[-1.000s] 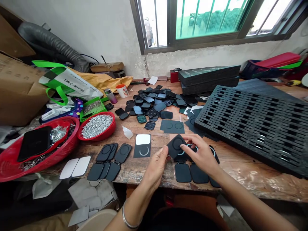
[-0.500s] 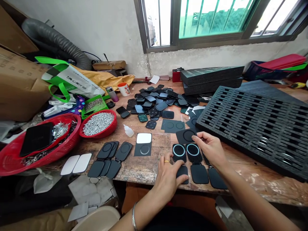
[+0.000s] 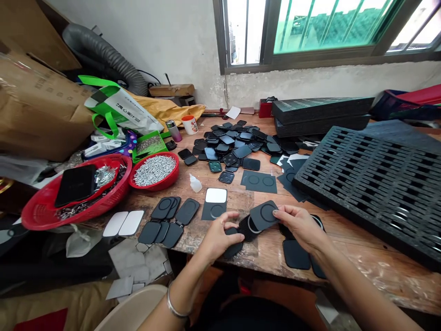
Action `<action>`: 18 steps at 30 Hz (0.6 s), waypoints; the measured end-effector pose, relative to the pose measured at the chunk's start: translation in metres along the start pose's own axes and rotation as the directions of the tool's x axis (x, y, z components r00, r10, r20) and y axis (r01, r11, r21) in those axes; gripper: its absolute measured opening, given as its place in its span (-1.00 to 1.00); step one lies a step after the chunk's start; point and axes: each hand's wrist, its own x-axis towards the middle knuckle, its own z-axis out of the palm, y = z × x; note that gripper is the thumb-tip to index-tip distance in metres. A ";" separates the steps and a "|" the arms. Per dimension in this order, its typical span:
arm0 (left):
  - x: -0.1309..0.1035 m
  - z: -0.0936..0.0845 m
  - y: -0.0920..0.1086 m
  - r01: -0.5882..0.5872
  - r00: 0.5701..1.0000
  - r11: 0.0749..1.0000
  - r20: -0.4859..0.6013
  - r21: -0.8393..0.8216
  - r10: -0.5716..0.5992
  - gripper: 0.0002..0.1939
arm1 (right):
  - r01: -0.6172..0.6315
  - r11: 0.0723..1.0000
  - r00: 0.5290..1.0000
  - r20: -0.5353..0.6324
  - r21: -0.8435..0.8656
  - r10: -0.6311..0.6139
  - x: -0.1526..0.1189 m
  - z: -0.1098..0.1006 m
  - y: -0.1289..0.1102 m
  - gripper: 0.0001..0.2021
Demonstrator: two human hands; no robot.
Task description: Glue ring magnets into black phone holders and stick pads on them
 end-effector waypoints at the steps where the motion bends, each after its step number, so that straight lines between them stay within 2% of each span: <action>1: 0.000 -0.002 0.002 0.045 0.998 0.994 0.052 -0.096 -0.040 -0.42 | -0.037 0.998 0.999 0.033 0.047 0.035 -0.002 0.003 -0.001 -0.63; 3: -0.001 -0.004 0.005 0.115 0.989 0.962 0.119 -0.249 -0.087 -0.53 | -0.100 0.987 0.993 0.080 0.127 0.090 -0.005 0.009 -0.003 -0.65; 6: -0.003 -0.002 0.008 0.198 0.973 0.917 0.185 -0.346 -0.140 -0.54 | -0.142 0.968 0.987 0.104 0.205 0.123 -0.010 0.016 -0.004 -0.66; 11: -0.006 0.004 0.011 0.222 0.966 0.906 0.209 -0.359 -0.154 -0.52 | -0.146 0.969 0.987 0.096 0.200 0.129 -0.015 0.025 -0.003 -0.67; 18: -0.007 0.005 0.010 0.190 0.970 0.916 0.212 -0.352 -0.120 -0.54 | -0.144 0.964 0.988 0.095 0.224 0.125 -0.015 0.026 -0.002 -0.69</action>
